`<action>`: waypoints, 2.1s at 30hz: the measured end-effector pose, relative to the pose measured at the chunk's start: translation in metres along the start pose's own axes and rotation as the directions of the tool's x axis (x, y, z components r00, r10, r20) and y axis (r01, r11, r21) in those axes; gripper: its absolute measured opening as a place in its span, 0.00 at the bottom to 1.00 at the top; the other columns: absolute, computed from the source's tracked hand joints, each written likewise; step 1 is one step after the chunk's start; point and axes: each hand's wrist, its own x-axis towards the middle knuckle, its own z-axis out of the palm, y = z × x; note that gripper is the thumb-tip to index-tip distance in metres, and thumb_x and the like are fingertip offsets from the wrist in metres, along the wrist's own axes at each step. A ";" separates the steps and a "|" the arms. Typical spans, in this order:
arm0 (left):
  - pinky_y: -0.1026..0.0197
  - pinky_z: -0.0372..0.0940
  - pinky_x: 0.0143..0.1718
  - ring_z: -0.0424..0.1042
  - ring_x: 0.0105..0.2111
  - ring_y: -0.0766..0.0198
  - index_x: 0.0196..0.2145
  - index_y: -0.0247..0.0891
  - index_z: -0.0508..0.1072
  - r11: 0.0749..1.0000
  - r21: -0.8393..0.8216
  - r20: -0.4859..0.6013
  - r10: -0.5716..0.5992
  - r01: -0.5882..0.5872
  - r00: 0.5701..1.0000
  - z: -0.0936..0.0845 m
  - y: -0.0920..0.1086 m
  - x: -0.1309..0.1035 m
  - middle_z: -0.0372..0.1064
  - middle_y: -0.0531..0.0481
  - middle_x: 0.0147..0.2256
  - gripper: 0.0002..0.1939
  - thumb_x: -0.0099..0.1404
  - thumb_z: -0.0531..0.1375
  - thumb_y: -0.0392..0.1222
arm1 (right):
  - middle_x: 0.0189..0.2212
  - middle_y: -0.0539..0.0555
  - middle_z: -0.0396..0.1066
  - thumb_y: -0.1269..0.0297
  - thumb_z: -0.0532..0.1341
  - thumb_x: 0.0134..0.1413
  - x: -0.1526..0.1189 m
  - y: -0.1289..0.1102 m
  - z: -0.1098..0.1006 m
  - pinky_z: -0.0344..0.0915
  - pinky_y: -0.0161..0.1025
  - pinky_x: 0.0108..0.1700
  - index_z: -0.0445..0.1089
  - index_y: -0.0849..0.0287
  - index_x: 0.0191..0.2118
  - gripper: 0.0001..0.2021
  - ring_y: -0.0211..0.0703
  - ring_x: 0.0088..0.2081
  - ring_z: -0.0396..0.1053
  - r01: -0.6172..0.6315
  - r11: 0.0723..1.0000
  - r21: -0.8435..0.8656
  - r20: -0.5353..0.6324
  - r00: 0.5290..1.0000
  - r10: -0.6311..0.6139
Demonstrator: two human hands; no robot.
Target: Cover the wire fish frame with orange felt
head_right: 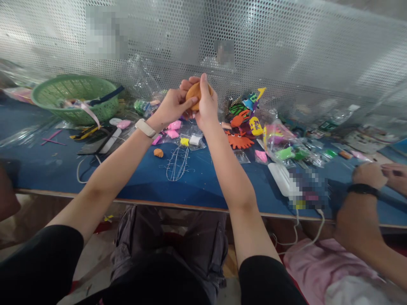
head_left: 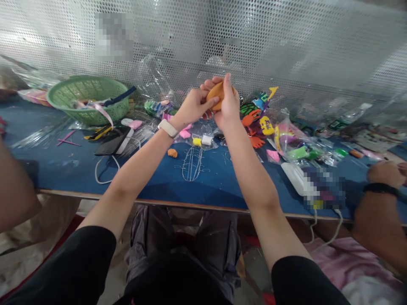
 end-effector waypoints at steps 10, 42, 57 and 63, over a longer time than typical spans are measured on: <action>0.60 0.72 0.25 0.76 0.21 0.64 0.31 0.40 0.73 0.998 0.055 -0.083 0.005 -0.001 0.997 0.003 0.007 -0.001 0.72 0.50 0.23 0.40 0.81 0.57 0.81 | 0.44 0.53 0.85 0.18 0.74 0.54 0.000 -0.003 0.005 0.88 0.59 0.61 0.74 0.43 0.40 0.33 0.61 0.66 0.84 -0.007 0.999 0.036 -0.067 0.998 0.010; 0.62 0.78 0.28 0.77 0.24 0.65 0.36 0.41 0.72 0.987 -0.080 0.060 -0.136 0.140 0.989 0.013 0.014 -0.007 0.73 0.51 0.25 0.32 0.76 0.71 0.74 | 0.39 0.53 0.79 0.12 0.69 0.49 0.006 -0.012 -0.004 0.82 0.64 0.63 0.68 0.40 0.37 0.35 0.63 0.51 0.83 0.094 0.995 -0.020 -0.123 0.988 -0.096; 0.56 0.81 0.30 0.76 0.25 0.63 0.37 0.42 0.71 0.987 -0.085 0.040 -0.131 0.134 0.991 0.017 0.011 -0.008 0.70 0.52 0.25 0.32 0.74 0.74 0.74 | 0.38 0.52 0.79 0.14 0.66 0.57 0.001 -0.012 0.002 0.81 0.64 0.66 0.68 0.42 0.38 0.34 0.62 0.53 0.85 0.168 0.986 -0.008 -0.150 0.974 -0.167; 0.57 0.77 0.27 0.67 0.21 0.67 0.35 0.43 0.68 0.988 -0.061 -0.005 -0.141 0.141 0.990 0.021 0.004 -0.007 0.61 0.56 0.22 0.30 0.77 0.74 0.69 | 0.45 0.55 0.82 0.08 0.59 0.54 0.000 -0.010 0.006 0.85 0.60 0.67 0.70 0.41 0.41 0.38 0.63 0.62 0.85 0.105 0.988 -0.110 -0.141 0.983 -0.120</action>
